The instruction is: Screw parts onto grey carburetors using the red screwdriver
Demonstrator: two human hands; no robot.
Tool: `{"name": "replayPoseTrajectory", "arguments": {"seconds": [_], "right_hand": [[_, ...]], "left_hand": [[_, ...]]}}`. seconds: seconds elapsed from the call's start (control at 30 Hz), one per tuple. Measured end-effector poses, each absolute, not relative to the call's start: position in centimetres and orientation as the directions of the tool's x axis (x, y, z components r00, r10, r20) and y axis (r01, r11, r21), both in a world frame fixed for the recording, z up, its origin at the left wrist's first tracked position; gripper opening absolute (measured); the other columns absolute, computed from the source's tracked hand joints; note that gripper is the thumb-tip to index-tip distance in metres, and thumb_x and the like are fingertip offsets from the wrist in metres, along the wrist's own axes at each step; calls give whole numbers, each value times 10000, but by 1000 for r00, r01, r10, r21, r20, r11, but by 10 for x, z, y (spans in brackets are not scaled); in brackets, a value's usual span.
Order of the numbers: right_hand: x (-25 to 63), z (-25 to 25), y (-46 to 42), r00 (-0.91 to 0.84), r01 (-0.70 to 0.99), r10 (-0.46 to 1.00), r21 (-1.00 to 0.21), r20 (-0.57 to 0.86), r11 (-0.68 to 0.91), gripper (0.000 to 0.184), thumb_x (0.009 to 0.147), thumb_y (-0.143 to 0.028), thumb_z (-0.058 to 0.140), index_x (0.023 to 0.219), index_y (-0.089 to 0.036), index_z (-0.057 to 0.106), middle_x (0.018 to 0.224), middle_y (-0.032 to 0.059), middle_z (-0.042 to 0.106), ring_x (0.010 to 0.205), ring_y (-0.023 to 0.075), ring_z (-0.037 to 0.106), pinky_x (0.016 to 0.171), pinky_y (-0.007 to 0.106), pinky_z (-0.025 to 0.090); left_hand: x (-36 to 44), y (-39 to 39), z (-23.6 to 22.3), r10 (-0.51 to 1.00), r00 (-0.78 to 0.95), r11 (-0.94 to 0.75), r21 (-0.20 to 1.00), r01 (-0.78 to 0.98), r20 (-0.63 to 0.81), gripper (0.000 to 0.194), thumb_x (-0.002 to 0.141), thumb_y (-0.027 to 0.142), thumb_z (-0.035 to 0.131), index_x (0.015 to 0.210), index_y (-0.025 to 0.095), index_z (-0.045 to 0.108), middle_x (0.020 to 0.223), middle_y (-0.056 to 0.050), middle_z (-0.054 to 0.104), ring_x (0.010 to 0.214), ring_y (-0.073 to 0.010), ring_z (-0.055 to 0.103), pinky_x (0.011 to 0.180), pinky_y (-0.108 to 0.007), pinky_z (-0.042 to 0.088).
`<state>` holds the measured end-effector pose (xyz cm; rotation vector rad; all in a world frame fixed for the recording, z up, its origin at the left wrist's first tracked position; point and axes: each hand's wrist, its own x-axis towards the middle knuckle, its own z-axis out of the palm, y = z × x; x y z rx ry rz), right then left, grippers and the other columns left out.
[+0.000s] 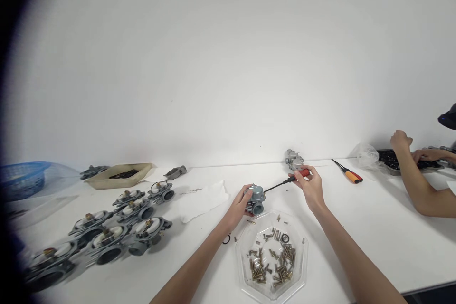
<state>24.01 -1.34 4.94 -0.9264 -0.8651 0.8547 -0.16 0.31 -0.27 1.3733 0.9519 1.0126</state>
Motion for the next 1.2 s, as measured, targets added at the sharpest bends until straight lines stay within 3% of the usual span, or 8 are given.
{"name": "replayPoseTrajectory", "arguments": {"seconds": [1.2], "right_hand": [[242, 50, -13, 382, -268, 900, -906, 211, 326, 531, 558, -427, 930, 860, -215, 548, 658, -84, 578, 795, 232, 763, 851, 388, 614]], "left_hand": [[-2, 7, -6, 953, 298, -49, 999, -13, 51, 743, 787, 774, 549, 1247, 193, 495, 1086, -125, 654, 817, -212, 653, 538, -255, 551]]}}
